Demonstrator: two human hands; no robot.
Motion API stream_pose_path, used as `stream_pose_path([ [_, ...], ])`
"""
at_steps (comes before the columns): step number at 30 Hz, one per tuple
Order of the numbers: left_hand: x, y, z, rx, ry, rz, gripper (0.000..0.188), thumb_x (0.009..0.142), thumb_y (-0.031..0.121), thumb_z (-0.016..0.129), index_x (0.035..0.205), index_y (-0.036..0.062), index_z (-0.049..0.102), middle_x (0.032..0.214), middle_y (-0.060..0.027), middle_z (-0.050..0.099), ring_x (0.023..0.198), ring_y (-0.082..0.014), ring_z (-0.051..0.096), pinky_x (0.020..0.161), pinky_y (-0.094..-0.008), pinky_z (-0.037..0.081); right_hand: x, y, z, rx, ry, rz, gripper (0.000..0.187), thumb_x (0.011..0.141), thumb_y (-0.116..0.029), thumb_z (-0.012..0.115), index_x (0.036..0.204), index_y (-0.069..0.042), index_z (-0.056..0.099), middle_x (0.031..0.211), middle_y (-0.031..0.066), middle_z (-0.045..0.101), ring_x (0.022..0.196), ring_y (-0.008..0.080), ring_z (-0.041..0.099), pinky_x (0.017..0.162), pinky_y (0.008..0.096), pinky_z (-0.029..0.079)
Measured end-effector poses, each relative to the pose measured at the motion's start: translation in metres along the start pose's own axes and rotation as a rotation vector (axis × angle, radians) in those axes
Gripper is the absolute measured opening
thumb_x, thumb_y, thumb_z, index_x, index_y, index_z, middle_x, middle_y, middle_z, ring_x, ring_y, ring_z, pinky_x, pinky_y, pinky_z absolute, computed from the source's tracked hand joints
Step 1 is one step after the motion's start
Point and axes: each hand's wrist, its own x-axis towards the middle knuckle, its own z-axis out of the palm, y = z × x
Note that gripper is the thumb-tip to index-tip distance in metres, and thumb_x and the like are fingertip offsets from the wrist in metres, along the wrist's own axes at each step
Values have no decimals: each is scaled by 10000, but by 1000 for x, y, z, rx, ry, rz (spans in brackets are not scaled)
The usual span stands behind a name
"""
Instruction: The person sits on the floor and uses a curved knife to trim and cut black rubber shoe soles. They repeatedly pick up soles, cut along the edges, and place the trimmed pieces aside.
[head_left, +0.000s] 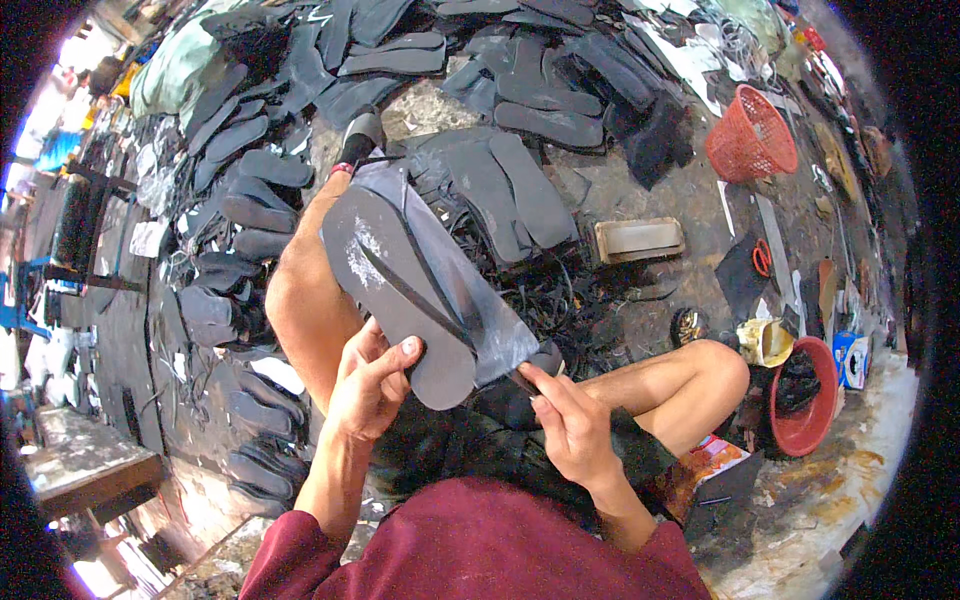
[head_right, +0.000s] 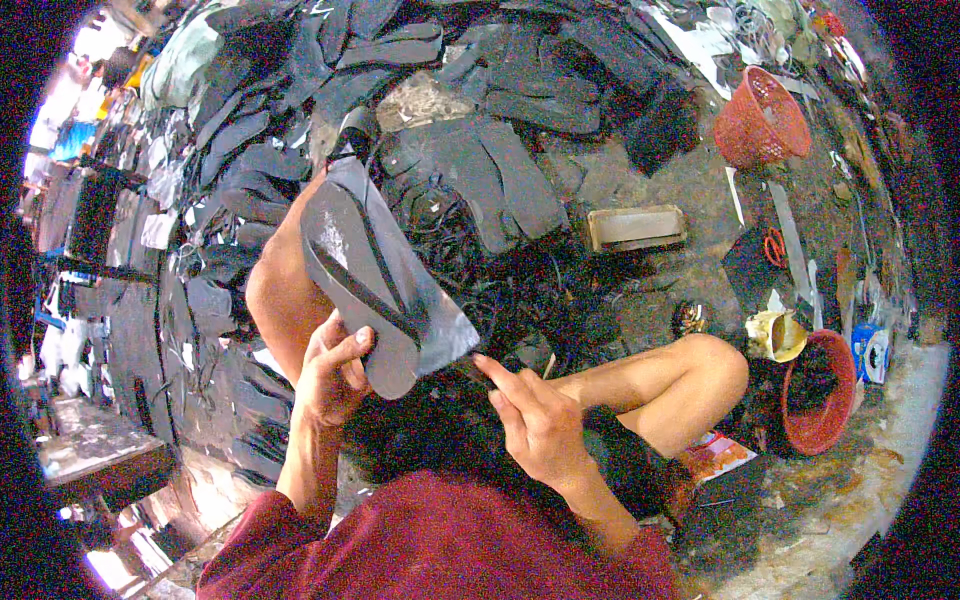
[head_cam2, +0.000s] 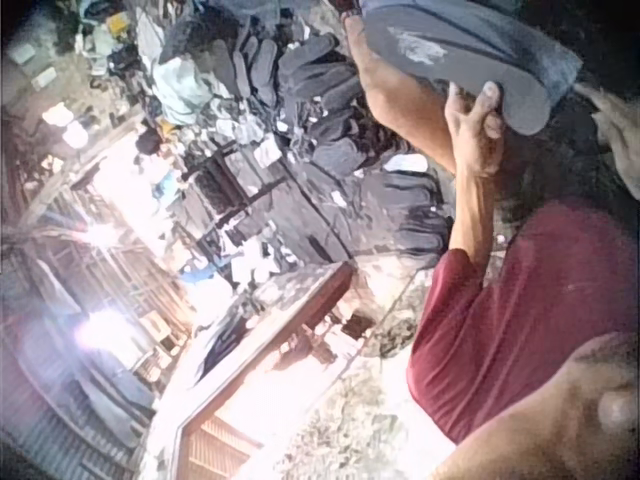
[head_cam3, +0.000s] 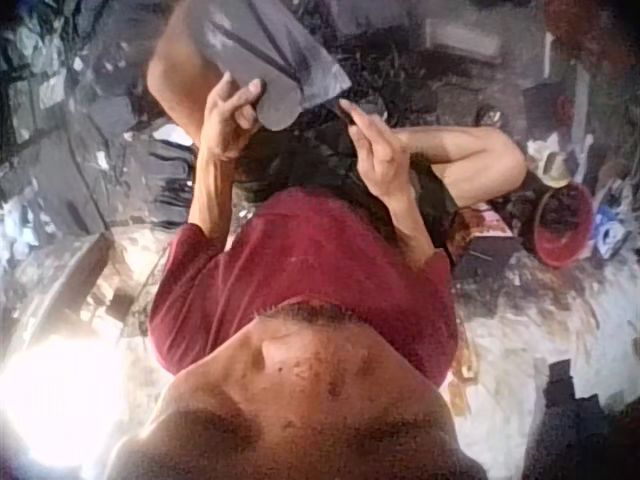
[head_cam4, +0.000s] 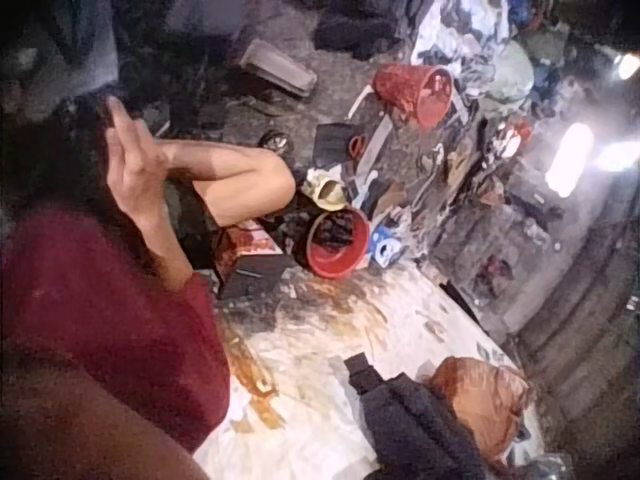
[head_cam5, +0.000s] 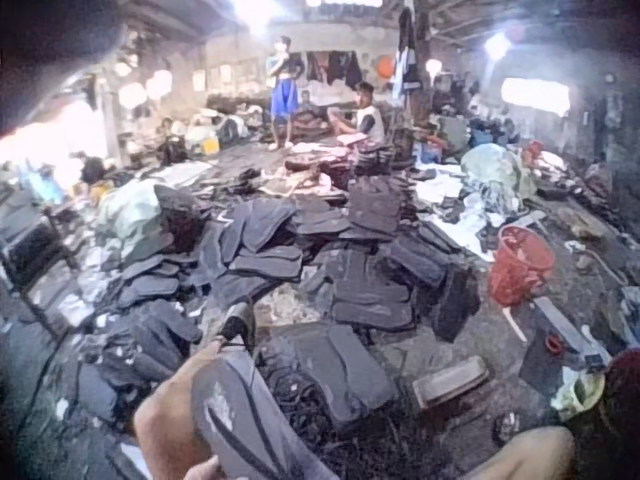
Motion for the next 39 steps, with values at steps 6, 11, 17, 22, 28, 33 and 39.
stream_pose_path([
  [6, -6, 7, 0, 33, -44, -84, 563, 860, 26, 733, 1357, -16, 470, 1246, -130, 624, 1127, -243, 633, 960, -377, 532, 46, 56, 81, -102, 241, -299, 454, 851, -164, 664, 1293, -78, 603, 929, 179, 659, 841, 387, 672, 712, 451, 547],
  [11, -8, 4, -14, 49, -73, -81, 579, 856, 44, 752, 1355, -12, 464, 1231, -131, 631, 1101, -236, 644, 945, -382, 540, 112, 0, 81, 143, 164, -53, 443, 913, -228, 624, 1350, -168, 578, 1053, 157, 685, 918, 367, 683, 748, 446, 552],
  [17, -18, 6, -25, 390, -94, -152, 723, 814, 85, 815, 1411, -18, 420, 1267, -113, 616, 1135, -210, 615, 981, -367, 497, 155, 23, 78, 147, 12, -112, 383, 993, -207, 511, 1358, -100, 556, 1148, 171, 676, 1016, 355, 667, 839, 423, 545],
  [22, -26, 21, -25, 170, 249, 324, 462, 906, 220, 735, 1289, 31, 558, 1135, -66, 677, 1017, -193, 654, 872, -337, 528, 83, -5, 78, 361, -84, -25, 209, 975, -224, 569, 1049, -43, 645, 857, 93, 651, 707, 239, 643, 597, 347, 499],
  [28, -46, 55, -34, -210, 260, 43, 321, 916, 248, 710, 1142, 34, 632, 997, -55, 705, 826, -155, 682, 762, -315, 563, 9, 20, 86, 135, -4, -302, 379, 907, -258, 623, 1239, -78, 660, 833, 91, 631, 657, 237, 604, 588, 337, 487],
  [33, -43, 42, -50, -5, 238, -51, 431, 878, 313, 733, 1187, 35, 619, 1066, -61, 690, 938, -183, 665, 862, -344, 527, -33, 37, 70, 82, -13, -221, 426, 864, -111, 603, 1287, -81, 641, 858, 126, 632, 706, 309, 632, 613, 406, 508],
  [39, -37, 51, -47, 81, 202, -82, 422, 856, 224, 791, 1186, 16, 632, 1031, -76, 711, 912, -171, 682, 837, -352, 553, 56, 11, 41, 128, -286, -188, 381, 865, -117, 646, 1245, -88, 660, 817, 119, 605, 661, 309, 601, 580, 413, 494],
])
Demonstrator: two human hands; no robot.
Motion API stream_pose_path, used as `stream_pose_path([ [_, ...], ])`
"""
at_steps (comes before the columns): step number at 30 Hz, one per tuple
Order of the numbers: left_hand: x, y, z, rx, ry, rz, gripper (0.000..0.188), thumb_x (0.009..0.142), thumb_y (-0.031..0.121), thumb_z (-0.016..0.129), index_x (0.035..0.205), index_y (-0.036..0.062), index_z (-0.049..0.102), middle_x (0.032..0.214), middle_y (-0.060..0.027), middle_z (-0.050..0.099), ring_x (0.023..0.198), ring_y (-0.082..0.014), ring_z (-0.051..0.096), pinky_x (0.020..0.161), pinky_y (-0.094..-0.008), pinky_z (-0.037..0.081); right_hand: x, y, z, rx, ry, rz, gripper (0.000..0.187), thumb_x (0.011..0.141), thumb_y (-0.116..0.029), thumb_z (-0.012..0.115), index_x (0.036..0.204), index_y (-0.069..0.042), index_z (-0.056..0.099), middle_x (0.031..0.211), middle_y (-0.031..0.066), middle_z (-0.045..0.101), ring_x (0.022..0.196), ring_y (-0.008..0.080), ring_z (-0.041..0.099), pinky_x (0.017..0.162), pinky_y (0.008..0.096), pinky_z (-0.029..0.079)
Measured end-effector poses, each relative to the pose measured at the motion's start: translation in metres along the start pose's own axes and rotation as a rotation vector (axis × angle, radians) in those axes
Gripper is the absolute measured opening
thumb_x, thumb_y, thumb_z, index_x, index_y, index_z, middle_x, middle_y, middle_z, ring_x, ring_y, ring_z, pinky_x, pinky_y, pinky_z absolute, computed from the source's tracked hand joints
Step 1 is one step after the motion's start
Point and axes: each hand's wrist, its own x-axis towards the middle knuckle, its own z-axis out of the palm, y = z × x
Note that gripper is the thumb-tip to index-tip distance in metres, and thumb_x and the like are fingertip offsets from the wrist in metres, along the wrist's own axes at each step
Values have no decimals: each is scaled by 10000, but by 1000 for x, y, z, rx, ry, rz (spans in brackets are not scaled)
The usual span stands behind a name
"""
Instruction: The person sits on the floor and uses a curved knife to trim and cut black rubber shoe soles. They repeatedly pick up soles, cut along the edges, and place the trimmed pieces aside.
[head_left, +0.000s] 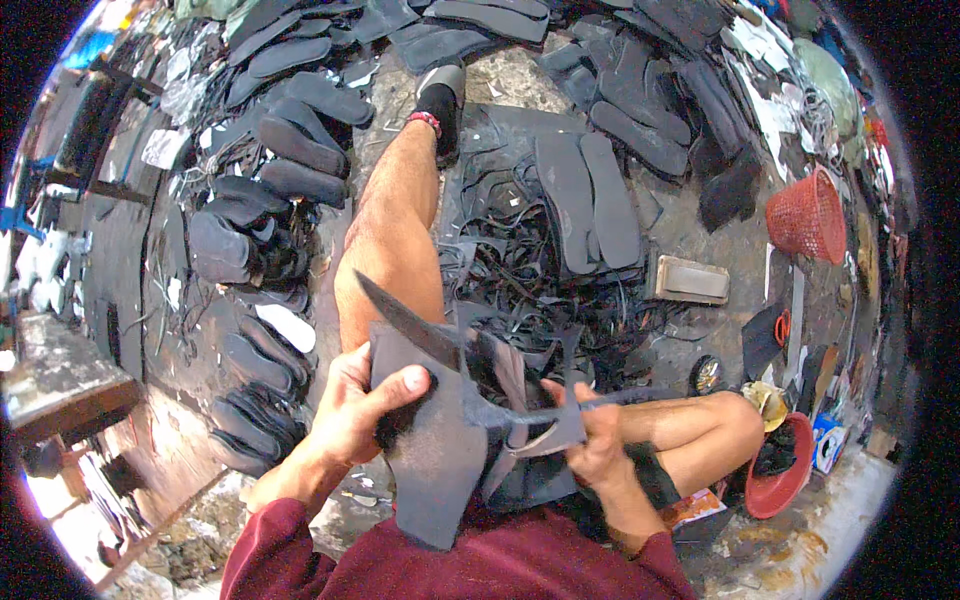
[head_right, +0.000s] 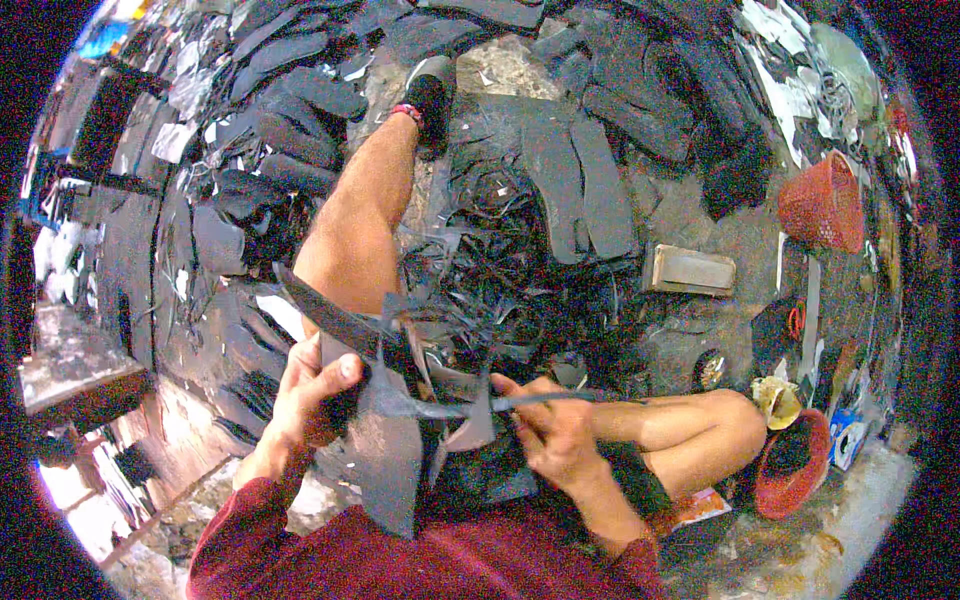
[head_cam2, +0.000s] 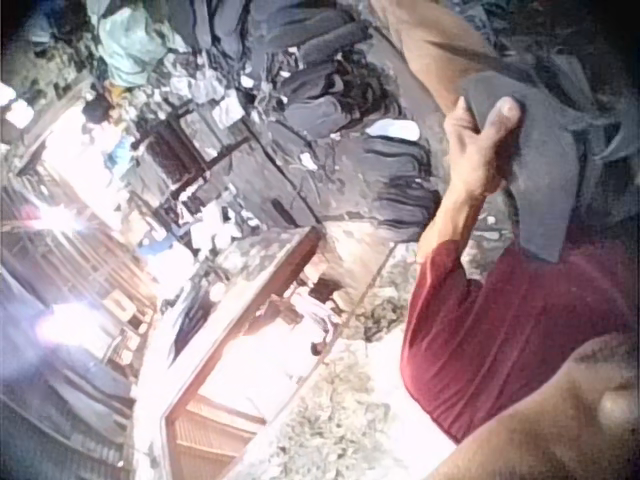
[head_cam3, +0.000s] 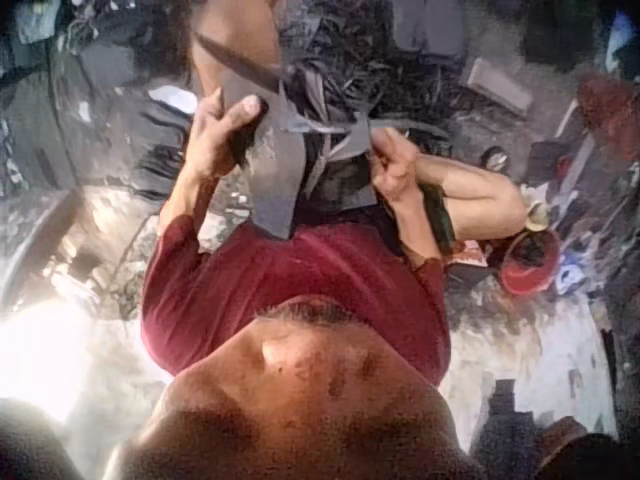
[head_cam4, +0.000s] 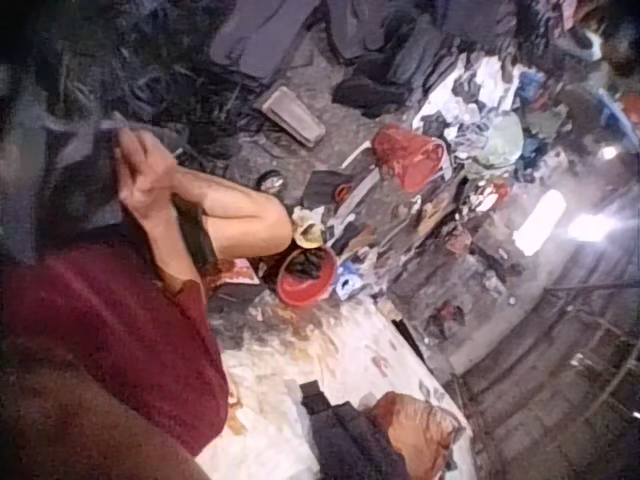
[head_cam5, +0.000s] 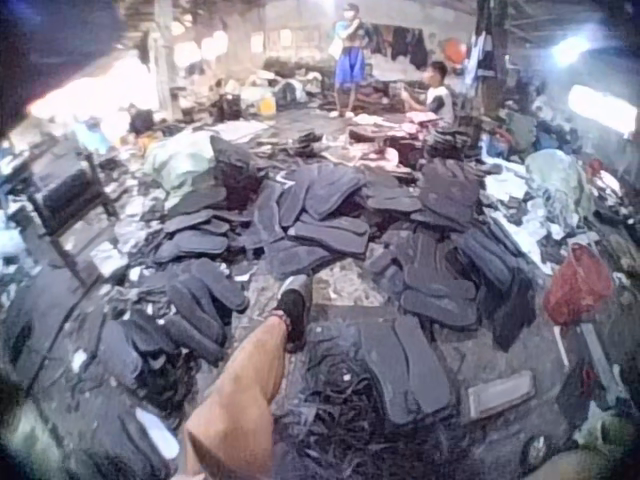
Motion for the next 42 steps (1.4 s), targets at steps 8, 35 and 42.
stream_pose_path([
  [8, 8, 25, 12, 221, -126, -141, 266, 899, 141, 757, 1123, 16, 685, 1006, -45, 725, 915, -114, 651, 834, -291, 528, 82, -18, -67, -264, -388, -125, 476, 825, -131, 676, 1298, -135, 629, 750, 68, 527, 588, 277, 589, 518, 408, 499],
  [35, 30, -21, 121, -527, 95, 213, 424, 910, 213, 704, 1257, 34, 539, 1136, -65, 641, 1031, -212, 647, 905, -393, 556, -73, -14, -12, 96, 455, 208, 361, 1013, -174, 490, 1317, -4, 586, 1108, 182, 669, 866, 307, 641, 799, 413, 510],
  [42, 37, -53, 85, -397, 200, 197, 456, 876, 219, 710, 1245, 14, 536, 1097, -77, 649, 972, -224, 660, 860, -394, 570, -95, -19, -28, -131, 302, 168, 315, 1012, -147, 480, 1224, 35, 625, 845, 144, 636, 695, 258, 606, 671, 386, 500],
])
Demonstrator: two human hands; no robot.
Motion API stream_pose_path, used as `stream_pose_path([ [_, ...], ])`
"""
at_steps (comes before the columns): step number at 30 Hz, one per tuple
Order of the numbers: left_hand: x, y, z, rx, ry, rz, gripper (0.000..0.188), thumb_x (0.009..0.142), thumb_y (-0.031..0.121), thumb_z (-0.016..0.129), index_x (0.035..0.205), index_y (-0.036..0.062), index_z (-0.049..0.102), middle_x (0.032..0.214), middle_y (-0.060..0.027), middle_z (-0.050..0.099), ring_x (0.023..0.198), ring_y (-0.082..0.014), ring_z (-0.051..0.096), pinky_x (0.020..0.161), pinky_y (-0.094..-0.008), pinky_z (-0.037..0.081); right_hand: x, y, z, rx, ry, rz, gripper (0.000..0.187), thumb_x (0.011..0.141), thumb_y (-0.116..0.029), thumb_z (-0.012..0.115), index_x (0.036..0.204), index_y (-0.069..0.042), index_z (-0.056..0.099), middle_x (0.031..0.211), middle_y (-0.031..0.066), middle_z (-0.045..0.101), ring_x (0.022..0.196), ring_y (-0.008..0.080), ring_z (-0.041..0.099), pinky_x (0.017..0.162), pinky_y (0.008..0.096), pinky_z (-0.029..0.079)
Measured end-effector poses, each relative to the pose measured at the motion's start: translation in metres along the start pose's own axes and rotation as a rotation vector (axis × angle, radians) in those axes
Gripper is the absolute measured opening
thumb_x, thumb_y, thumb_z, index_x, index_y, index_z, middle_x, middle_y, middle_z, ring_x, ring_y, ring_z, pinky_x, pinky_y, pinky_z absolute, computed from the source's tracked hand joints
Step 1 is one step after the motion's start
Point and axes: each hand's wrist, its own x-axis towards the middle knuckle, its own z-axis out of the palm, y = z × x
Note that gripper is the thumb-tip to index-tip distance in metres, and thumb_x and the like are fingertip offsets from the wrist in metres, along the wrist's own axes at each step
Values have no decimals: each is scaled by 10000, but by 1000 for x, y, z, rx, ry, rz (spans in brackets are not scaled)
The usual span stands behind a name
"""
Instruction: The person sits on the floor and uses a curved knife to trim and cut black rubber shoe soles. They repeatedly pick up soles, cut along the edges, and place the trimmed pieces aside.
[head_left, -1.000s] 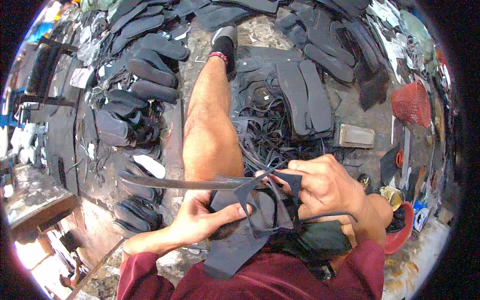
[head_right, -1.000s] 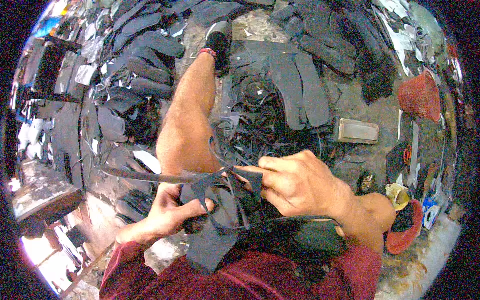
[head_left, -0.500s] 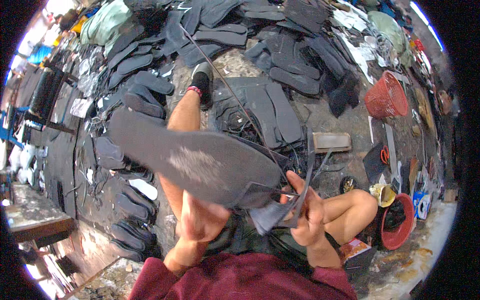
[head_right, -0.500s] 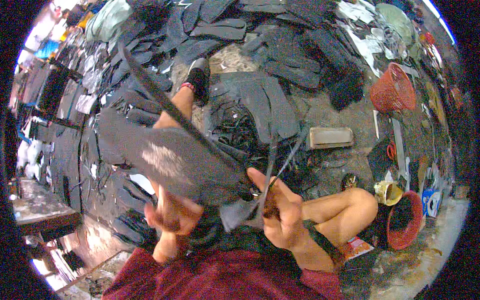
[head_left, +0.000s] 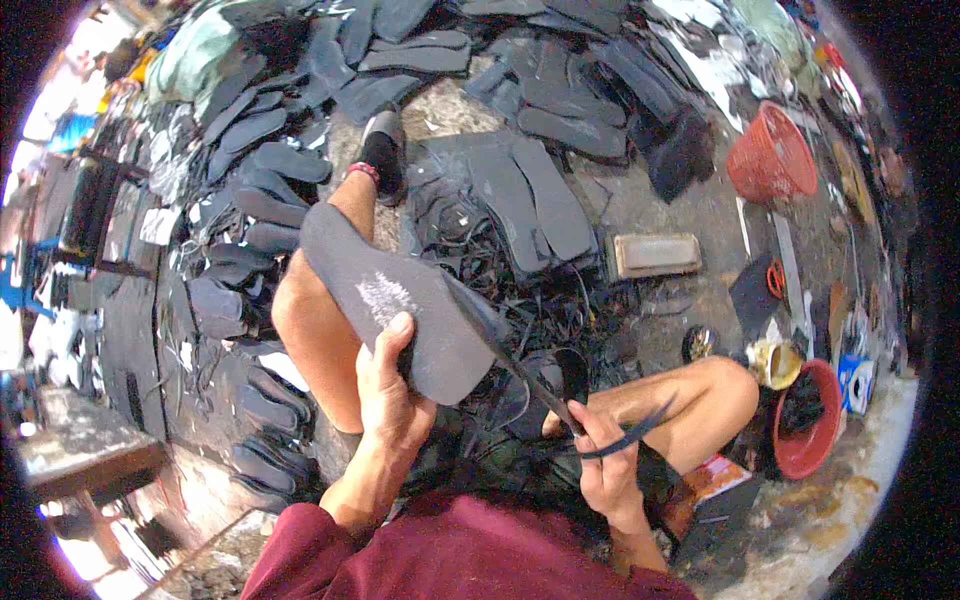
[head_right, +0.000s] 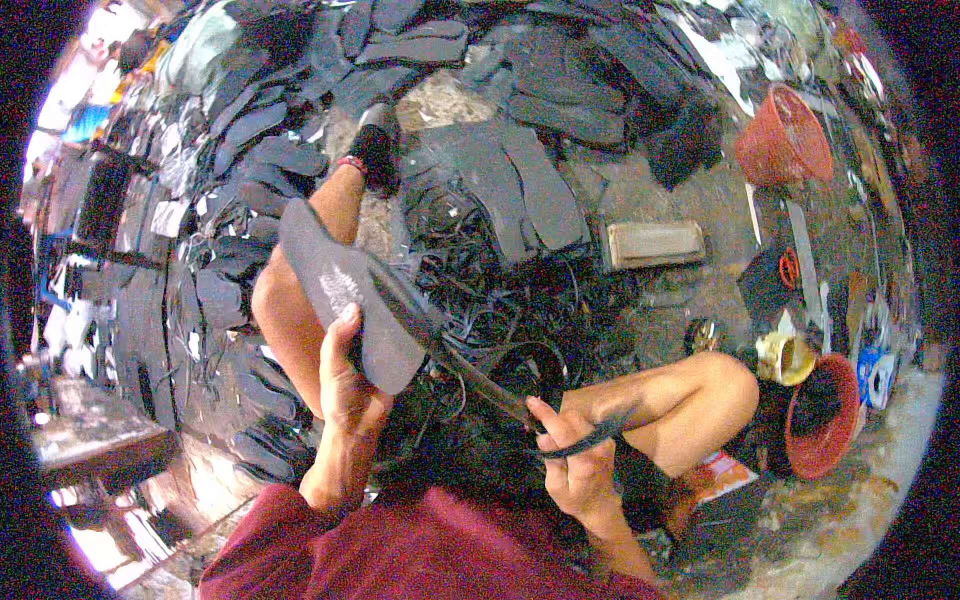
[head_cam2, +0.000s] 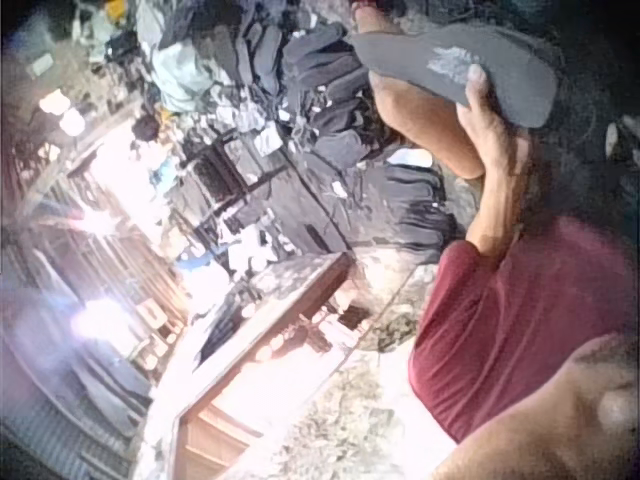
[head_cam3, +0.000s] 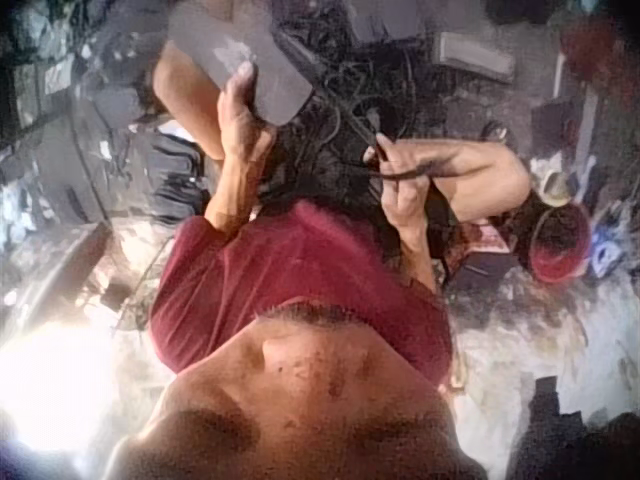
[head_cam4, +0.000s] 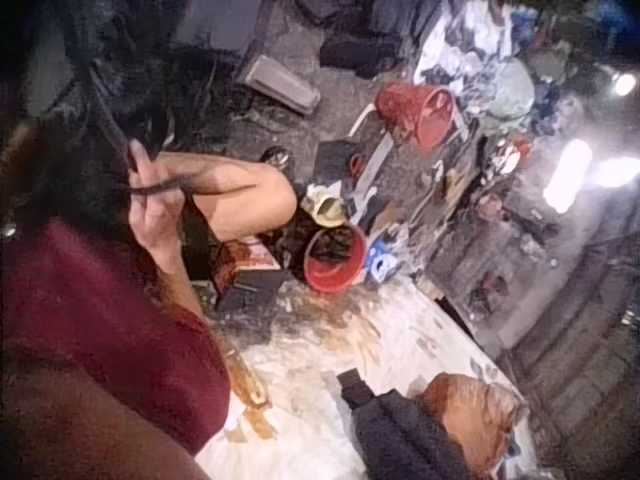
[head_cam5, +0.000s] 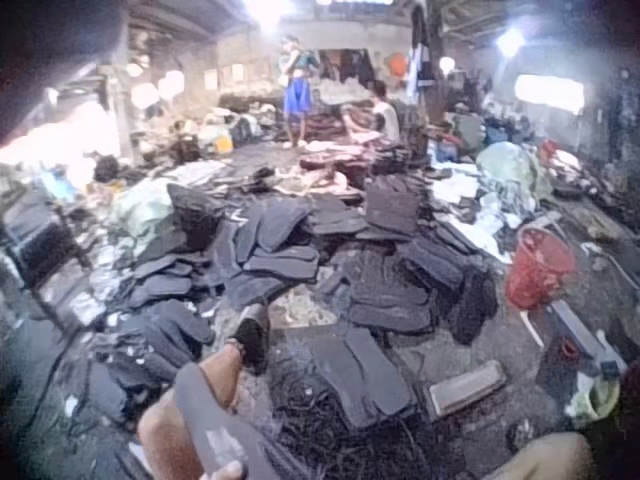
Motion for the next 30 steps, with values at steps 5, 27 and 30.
stream_pose_path([
  [5, 0, -4, -28, 107, -50, 0, 485, 837, 212, 718, 1230, -4, 534, 1061, -97, 652, 927, -235, 662, 829, -397, 569, 43, -6, -1, -67, -131, -57, 381, 914, -18, 559, 1286, -50, 633, 838, 120, 659, 690, 296, 644, 615, 369, 505],
  [27, 33, 16, -71, 280, -687, 371, 375, 749, 249, 863, 1039, 80, 696, 1335, -203, 587, 1223, -358, 542, 1006, -492, 456, 109, 33, 20, 556, 147, 194, 453, 1056, -250, 435, 1462, -48, 448, 758, -7, 544, 600, 52, 440, 556, 196, 381],
  [30, 31, 35, -35, 793, -699, 1046, 210, 688, 258, 870, 877, 251, 778, 1508, -243, 423, 1475, -466, 225, 1160, -596, 229, 90, 21, 14, 858, 163, 335, 552, 1054, -364, 441, 1494, -39, 366, 784, 62, 610, 551, 83, 513, 495, 219, 429],
])
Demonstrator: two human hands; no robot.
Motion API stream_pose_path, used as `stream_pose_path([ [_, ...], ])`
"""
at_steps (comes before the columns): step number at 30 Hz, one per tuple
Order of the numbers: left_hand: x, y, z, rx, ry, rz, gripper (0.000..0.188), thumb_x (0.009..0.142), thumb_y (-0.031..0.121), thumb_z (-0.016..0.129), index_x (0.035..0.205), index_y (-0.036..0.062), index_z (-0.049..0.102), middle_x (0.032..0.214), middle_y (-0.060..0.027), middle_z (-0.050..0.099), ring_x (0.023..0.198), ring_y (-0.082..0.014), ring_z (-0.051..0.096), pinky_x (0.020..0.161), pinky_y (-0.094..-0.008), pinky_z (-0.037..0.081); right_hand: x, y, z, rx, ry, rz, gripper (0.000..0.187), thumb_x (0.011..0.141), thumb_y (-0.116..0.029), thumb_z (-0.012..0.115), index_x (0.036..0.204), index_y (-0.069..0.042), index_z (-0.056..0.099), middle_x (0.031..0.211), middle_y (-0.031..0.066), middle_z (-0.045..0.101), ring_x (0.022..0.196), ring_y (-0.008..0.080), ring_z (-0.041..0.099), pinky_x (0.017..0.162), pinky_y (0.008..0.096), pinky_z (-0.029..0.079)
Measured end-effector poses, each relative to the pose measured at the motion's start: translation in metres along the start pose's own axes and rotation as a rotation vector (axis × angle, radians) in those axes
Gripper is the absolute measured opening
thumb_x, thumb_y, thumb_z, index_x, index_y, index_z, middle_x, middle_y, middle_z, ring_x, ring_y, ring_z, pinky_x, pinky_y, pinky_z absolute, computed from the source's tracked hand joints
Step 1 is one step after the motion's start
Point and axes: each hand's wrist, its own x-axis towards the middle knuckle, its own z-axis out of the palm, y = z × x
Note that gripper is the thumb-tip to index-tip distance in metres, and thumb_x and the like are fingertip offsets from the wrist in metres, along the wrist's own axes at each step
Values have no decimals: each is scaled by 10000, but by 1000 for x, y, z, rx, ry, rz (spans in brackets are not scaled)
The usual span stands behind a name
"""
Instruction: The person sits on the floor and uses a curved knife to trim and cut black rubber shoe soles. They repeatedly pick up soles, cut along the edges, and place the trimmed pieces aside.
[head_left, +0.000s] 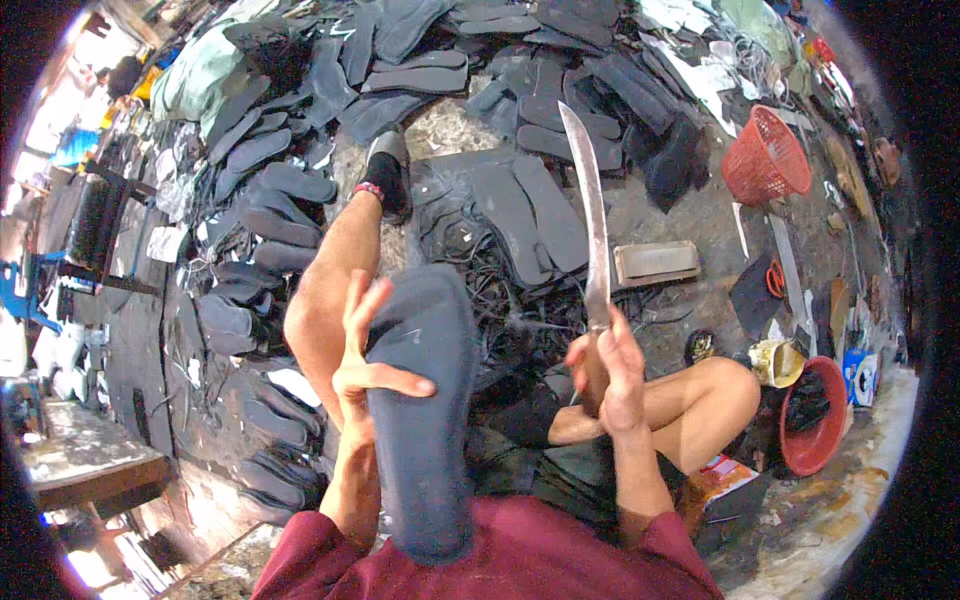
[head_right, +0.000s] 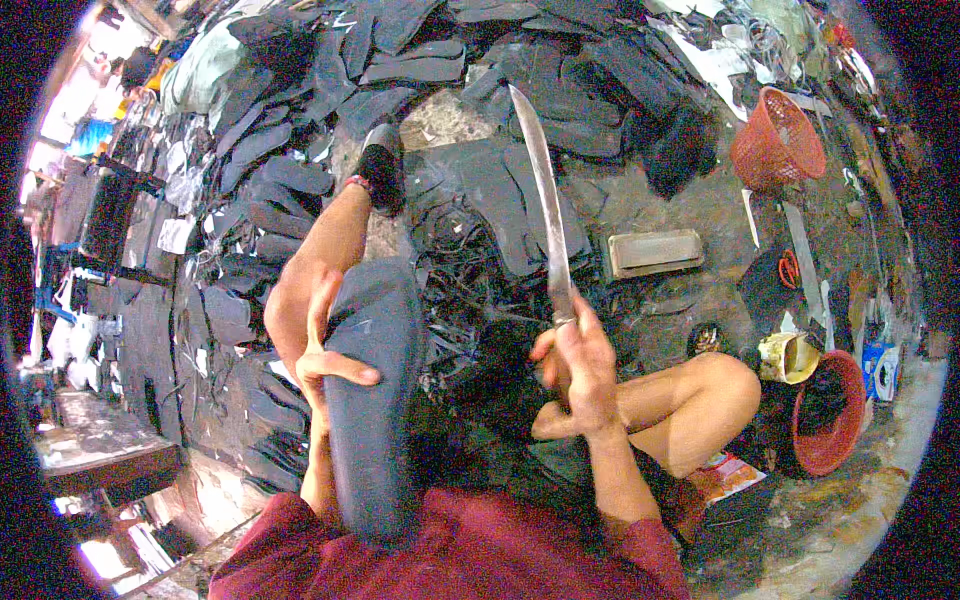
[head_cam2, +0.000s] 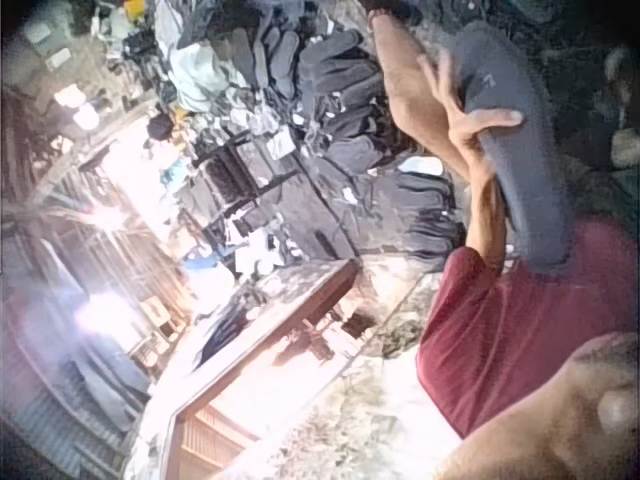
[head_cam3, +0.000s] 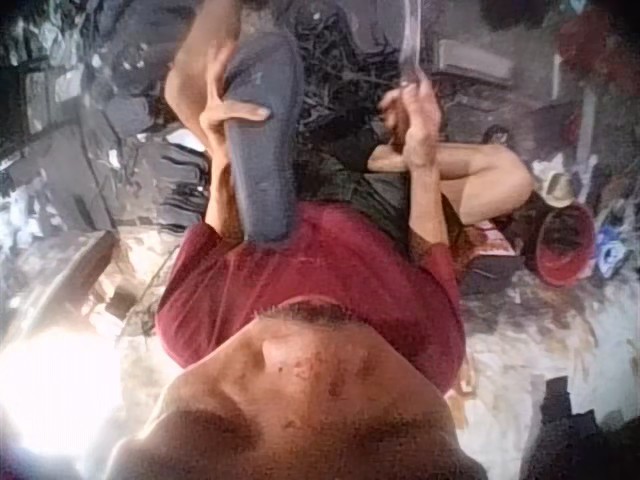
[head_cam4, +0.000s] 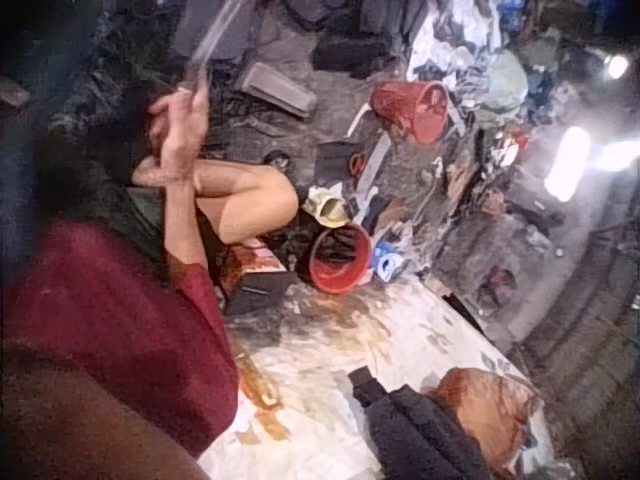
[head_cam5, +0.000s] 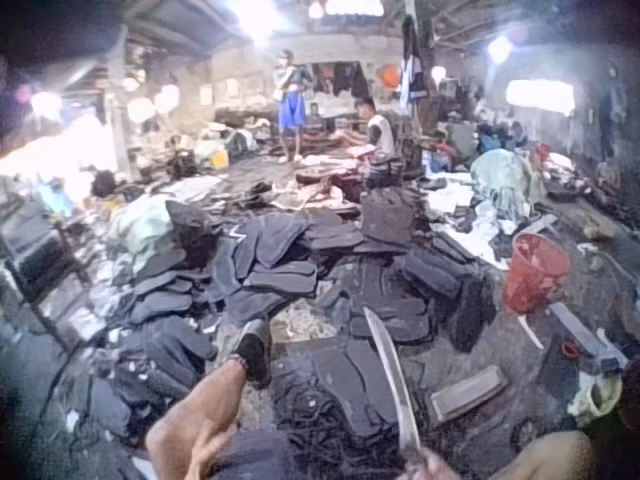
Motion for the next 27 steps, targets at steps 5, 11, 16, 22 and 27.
stream_pose_path([
  [5, 9, -7, 36, 167, -130, 38, 353, 664, 179, 843, 1005, 237, 777, 1624, -237, 198, 1496, -458, 172, 1198, -557, 147, -8, -15, 55, 198, -85, 282, 397, 877, -221, 766, 1186, -36, 598, 740, -6, 617, 529, 76, 542, 492, 235, 434],
  [11, -53, -12, 21, -1038, 47, -1018, 617, 964, 200, 632, 1483, -17, 379, 1335, -194, 595, 1157, -290, 635, 990, -394, 521, 40, -37, 54, 247, 241, 112, 165, 845, -174, 797, 873, -98, 653, 754, -29, 639, 555, 80, 550, 508, 260, 449],
  [16, -45, 26, 43, -766, -64, -1019, 555, 911, 78, 682, 1416, -37, 481, 1241, -145, 661, 1079, -227, 671, 901, -388, 589, 62, -19, 35, 205, 302, 140, 208, 845, -178, 788, 987, -85, 668, 802, -16, 639, 638, 96, 587, 523, 253, 463],
  [22, -37, 18, 46, -734, -54, -1140, 514, 910, 7, 650, 1401, -29, 501, 1217, -129, 668, 1029, -194, 678, 918, -356, 578, 54, -10, 21, 209, 342, 200, 233, 835, -150, 794, 999, -87, 642, 881, 0, 658, 667, 124, 615, 525, 281, 487],
  [27, -69, -15, 39, -706, -17, -1233, 448, 928, 14, 611, 1366, -35, 530, 1092, -108, 689, 931, -161, 679, 903, -369, 584, 49, 8, 24, 130, 403, 186, 247, 863, -199, 766, 1032, -99, 616, 851, 5, 625, 603, 121, 588, 457, 267, 466],
])
